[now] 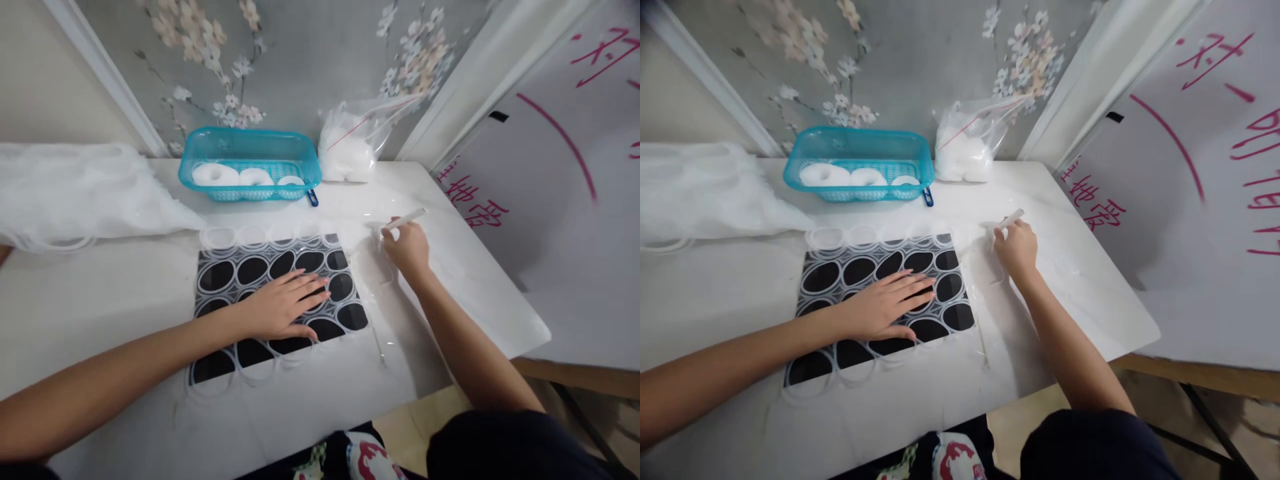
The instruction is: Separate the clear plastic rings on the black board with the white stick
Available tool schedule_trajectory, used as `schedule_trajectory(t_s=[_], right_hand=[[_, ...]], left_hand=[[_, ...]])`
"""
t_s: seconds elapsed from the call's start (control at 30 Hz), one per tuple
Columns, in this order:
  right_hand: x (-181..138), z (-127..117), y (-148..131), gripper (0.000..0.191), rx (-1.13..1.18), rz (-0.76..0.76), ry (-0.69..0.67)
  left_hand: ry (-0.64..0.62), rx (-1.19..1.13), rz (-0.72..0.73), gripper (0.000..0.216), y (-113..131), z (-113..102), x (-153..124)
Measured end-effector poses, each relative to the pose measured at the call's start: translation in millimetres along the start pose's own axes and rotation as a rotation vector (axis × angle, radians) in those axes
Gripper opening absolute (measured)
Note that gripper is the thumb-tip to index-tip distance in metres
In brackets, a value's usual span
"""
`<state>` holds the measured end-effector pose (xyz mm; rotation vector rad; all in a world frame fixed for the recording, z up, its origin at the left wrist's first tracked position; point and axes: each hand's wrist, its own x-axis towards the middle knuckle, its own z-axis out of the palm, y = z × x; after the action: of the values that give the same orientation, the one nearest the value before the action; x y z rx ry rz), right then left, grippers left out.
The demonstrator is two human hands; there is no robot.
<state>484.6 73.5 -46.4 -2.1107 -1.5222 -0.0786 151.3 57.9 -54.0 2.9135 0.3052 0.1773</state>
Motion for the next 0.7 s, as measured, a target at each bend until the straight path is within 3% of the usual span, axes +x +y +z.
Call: schedule_trajectory(t_s=[0.1, 0.2, 0.27, 0.33, 0.5, 0.57, 0.7], right_hand=[[-17, -4, -3, 0.018, 0.184, 0.041, 0.029], [-20, -1, -22, 0.023, 0.618, 0.216, -0.142], [-12, 5, -40, 0.023, 0.855, 0.319, -0.336], [-1, 13, -57, 0.021, 0.938, 0.372, -0.52], [16, 26, -85, 0.018, 0.851, 0.335, -0.896], [17, 26, -90, 0.015, 0.808, 0.284, -0.935], [23, 16, -98, 0.009, 0.792, 0.213, -0.736]], left_hand=[[0.188, -0.007, -0.127, 0.061, -22, -17, -23], [0.276, 0.064, -0.445, 0.058, -61, -37, -51], [0.239, 0.146, -0.63, 0.063, -86, -48, -68], [0.131, 0.163, -0.72, 0.061, -103, -53, -80], [0.09, 0.165, -0.697, 0.047, -110, -49, -91], [0.122, 0.164, -0.68, 0.04, -107, -50, -93], [0.307, 0.196, -0.72, 0.037, -102, -70, -99]])
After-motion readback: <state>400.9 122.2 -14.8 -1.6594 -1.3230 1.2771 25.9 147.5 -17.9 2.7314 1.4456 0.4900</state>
